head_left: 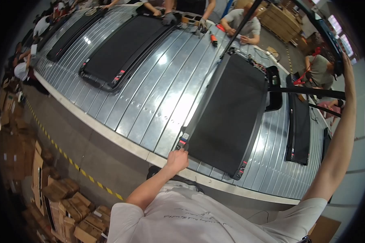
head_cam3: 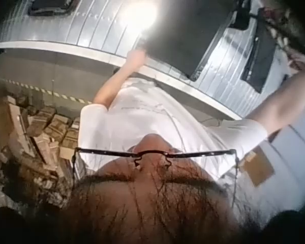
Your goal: Assembling treadmill components including the console and wiring on a production line.
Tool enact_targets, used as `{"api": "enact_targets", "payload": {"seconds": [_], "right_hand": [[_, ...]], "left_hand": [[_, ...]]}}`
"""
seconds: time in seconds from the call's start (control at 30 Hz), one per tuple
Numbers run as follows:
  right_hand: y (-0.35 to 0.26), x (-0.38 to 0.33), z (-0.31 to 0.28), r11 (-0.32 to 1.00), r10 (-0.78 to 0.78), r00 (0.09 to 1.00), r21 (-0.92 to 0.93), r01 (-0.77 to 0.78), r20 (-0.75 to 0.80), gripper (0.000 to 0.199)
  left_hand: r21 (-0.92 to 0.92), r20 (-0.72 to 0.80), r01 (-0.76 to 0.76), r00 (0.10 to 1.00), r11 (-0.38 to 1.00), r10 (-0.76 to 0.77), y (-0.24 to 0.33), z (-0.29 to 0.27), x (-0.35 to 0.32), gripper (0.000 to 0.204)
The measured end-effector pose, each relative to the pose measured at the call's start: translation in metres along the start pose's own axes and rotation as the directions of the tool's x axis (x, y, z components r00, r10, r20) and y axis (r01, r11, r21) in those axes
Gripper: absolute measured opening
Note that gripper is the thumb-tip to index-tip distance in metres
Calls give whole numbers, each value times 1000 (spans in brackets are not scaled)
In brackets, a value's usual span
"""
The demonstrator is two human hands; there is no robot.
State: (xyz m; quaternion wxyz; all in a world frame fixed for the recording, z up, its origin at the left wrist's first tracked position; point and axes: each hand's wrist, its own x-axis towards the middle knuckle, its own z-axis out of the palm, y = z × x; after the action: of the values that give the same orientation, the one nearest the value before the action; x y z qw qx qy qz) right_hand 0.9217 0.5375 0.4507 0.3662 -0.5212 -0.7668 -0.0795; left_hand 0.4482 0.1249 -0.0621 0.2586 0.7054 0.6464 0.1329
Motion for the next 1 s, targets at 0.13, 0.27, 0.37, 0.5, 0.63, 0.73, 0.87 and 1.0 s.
{"api": "enact_targets", "payload": {"seconds": [0.13, 0.27, 0.37, 0.5, 0.63, 0.73, 0.87, 1.0], "right_hand": [[28, 12, -15, 999, -22, 1000, 26, 22, -10, 50], [-34, -5, 2, 978, 168, 982, 138, -156, -85, 50], [-44, -3, -14, 970, 239, 963, 74, -231, -122, 54], [-36, 12, -34, 971, 214, 960, -64, -228, -178, 55], [-43, 13, -41, 964, 182, 966, -162, -213, -185, 53], [-56, 13, -45, 958, 159, 963, -202, -205, -219, 50], [-82, 18, -59, 980, 89, 966, -152, -128, -244, 46], [-100, 22, -66, 961, 83, 964, -235, -145, -253, 46]], "left_hand": [[34, 39, -10, 999, 999, 9, 28, -3, 13, 15], [98, 94, -32, 995, 995, 23, 39, -4, 16, 15], [114, 113, -68, 992, 991, 55, 49, -23, 20, 16], [90, 117, -62, 992, 994, 51, 58, -43, 22, 18], [76, 128, -38, 991, 996, 28, 70, -48, 16, 20], [96, 174, -29, 985, 995, 11, 79, -59, 14, 23], [103, 156, -47, 987, 994, 31, 86, -71, 15, 23], [134, 187, -56, 982, 989, 30, 85, -89, 6, 26]]}}
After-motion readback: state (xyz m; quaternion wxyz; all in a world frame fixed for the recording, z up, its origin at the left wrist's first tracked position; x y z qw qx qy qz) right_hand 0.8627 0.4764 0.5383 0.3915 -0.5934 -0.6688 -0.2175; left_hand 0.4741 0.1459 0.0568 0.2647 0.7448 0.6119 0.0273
